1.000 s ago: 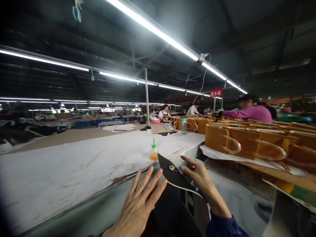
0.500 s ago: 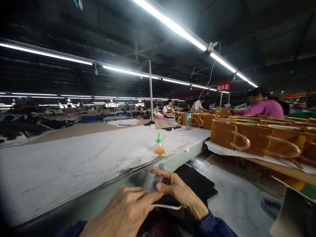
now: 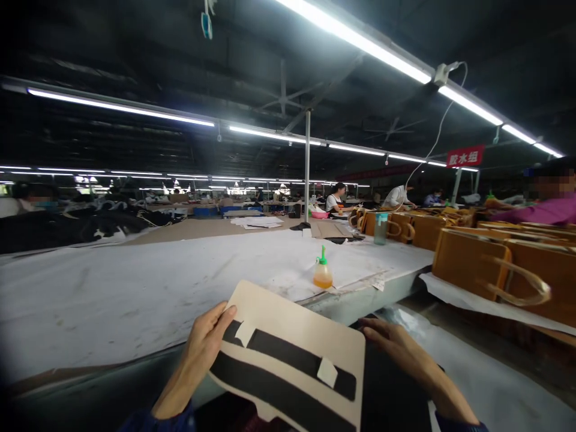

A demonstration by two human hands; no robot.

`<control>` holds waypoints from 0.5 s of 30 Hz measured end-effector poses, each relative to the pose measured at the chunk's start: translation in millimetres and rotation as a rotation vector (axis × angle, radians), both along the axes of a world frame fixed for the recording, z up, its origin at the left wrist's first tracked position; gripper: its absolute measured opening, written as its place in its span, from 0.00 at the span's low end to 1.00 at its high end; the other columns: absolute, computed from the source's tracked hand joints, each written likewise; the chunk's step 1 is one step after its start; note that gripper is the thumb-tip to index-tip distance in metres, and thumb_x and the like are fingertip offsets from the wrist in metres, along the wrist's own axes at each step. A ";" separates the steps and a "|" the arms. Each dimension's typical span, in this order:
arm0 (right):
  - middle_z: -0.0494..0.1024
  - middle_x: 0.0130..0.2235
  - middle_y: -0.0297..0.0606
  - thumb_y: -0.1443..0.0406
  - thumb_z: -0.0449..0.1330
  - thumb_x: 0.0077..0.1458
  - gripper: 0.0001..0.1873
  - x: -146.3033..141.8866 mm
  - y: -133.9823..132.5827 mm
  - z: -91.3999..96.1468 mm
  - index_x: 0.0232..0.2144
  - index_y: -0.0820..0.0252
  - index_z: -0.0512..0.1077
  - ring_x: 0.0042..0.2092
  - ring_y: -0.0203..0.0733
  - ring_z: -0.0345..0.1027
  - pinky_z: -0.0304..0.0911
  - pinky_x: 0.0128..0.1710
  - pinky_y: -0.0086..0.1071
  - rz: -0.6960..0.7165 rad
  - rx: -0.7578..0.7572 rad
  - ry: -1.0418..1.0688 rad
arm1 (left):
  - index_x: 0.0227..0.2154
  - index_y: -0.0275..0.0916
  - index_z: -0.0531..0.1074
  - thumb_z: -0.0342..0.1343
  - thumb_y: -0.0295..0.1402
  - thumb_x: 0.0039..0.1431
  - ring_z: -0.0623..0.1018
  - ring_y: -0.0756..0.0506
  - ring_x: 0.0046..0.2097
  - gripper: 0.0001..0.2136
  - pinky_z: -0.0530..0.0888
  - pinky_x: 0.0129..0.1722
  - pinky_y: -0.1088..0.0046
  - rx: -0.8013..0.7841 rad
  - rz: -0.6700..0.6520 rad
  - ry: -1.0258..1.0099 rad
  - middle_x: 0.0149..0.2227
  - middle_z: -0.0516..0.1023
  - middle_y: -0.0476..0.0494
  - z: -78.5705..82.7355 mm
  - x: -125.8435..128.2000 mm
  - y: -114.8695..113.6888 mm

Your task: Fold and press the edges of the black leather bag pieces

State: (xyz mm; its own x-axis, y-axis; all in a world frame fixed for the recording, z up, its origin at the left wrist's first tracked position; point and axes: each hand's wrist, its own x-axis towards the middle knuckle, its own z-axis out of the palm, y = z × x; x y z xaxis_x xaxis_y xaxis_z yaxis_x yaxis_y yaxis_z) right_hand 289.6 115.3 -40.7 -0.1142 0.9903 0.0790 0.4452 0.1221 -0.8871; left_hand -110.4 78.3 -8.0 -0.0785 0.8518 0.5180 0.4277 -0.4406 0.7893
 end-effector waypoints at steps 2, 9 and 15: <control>0.81 0.49 0.43 0.43 0.63 0.47 0.30 -1.3 -2.3 0.8 0.46 0.53 0.80 0.50 0.59 0.74 0.71 0.50 0.47 0.040 -0.012 -0.029 | 0.22 0.43 0.51 0.47 0.47 0.64 0.56 0.51 0.25 0.19 0.55 0.25 0.74 0.005 0.023 -0.037 0.23 0.49 0.56 -0.2 -4.2 2.9; 0.79 0.52 0.42 0.46 0.59 0.59 0.25 0.3 -4.4 1.7 0.50 0.54 0.76 0.50 0.52 0.74 0.70 0.50 0.45 0.154 -0.020 -0.143 | 0.21 0.43 0.51 0.50 0.48 0.62 0.55 0.51 0.26 0.20 0.55 0.25 0.75 -0.001 0.087 -0.126 0.23 0.49 0.56 0.5 -7.2 7.0; 0.78 0.44 0.39 0.57 0.60 0.64 0.14 19.1 -8.9 8.6 0.44 0.61 0.74 0.42 0.41 0.74 0.71 0.45 0.42 -0.109 0.091 -0.242 | 0.22 0.42 0.59 0.53 0.49 0.61 0.64 0.49 0.27 0.19 0.63 0.27 0.77 -0.009 0.027 -0.173 0.23 0.59 0.54 -0.5 0.6 4.4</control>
State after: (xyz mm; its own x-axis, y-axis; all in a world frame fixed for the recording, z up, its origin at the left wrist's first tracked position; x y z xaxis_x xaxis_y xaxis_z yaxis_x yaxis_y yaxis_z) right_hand 308.7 106.4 -32.0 -0.0339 0.9879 0.1513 0.6573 0.1360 -0.7412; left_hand -109.8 82.7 -8.5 -0.1886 0.8526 0.4874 0.2966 -0.4237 0.8559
